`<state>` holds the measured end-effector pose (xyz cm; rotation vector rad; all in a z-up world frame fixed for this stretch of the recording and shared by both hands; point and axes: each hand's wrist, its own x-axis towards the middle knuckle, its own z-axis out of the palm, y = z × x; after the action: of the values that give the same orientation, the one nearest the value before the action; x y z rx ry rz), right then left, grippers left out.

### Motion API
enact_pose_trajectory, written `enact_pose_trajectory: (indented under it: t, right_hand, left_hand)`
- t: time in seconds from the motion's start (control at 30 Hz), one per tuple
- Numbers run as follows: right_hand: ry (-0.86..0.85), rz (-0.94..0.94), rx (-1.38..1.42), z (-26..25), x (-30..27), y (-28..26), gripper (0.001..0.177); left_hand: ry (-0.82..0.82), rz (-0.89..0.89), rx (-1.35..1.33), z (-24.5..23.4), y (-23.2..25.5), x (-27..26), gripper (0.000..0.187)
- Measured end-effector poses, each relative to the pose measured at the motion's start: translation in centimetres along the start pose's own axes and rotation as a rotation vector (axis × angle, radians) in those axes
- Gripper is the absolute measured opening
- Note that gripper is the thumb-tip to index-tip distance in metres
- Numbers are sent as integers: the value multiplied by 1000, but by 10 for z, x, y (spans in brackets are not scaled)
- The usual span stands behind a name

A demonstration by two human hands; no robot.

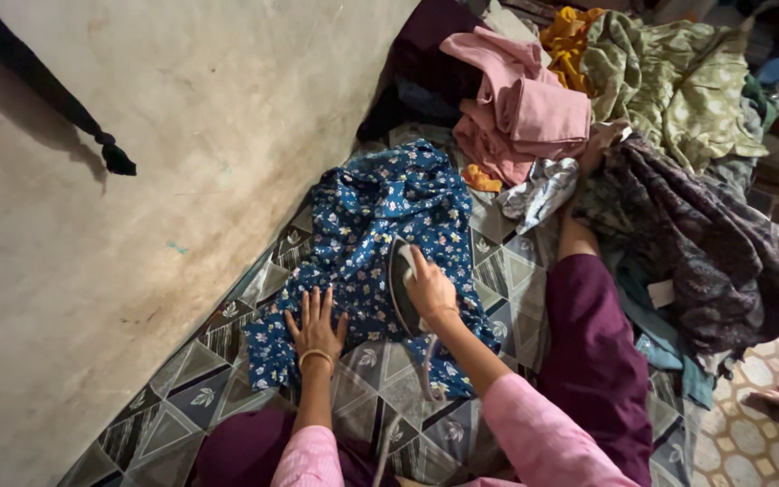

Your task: The person irons a patterned cloth on the floor using a handheld iron. They then switch to a blue floral dress, smoothing and ironing it in sections.

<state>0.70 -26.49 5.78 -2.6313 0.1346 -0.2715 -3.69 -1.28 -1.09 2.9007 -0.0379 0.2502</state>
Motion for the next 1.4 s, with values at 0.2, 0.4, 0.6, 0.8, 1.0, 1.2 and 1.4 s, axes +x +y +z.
enact_pose_trajectory:
  t: [0.2, 0.4, 0.6, 0.8, 1.0, 1.2, 1.4]
  right_hand:
    - [-136, 36, -56, -37, -104, 42, 61]
    - [-79, 89, -80, -46, -120, 50, 61]
    - [42, 89, -63, -13, -38, 35, 61]
    - [-35, 172, -117, -29, -77, 49, 61]
    - [50, 206, -112, -43, -99, 56, 63]
    - [133, 199, -76, -17, -1, 50, 57]
    - [46, 247, -119, -30, 7, 52, 61]
  left_hand:
    - [-177, -71, 14, -23, 12, 6, 69]
    - [-180, 10, 89, -3, 70, -7, 62]
    - [13, 63, -154, 39, 87, -34, 69]
    - [148, 124, -215, 36, 87, -39, 66]
    - [130, 126, -214, 40, 85, -32, 71]
    - [117, 121, -232, 37, 84, -33, 72]
    - [120, 103, -238, 30, 86, -33, 73]
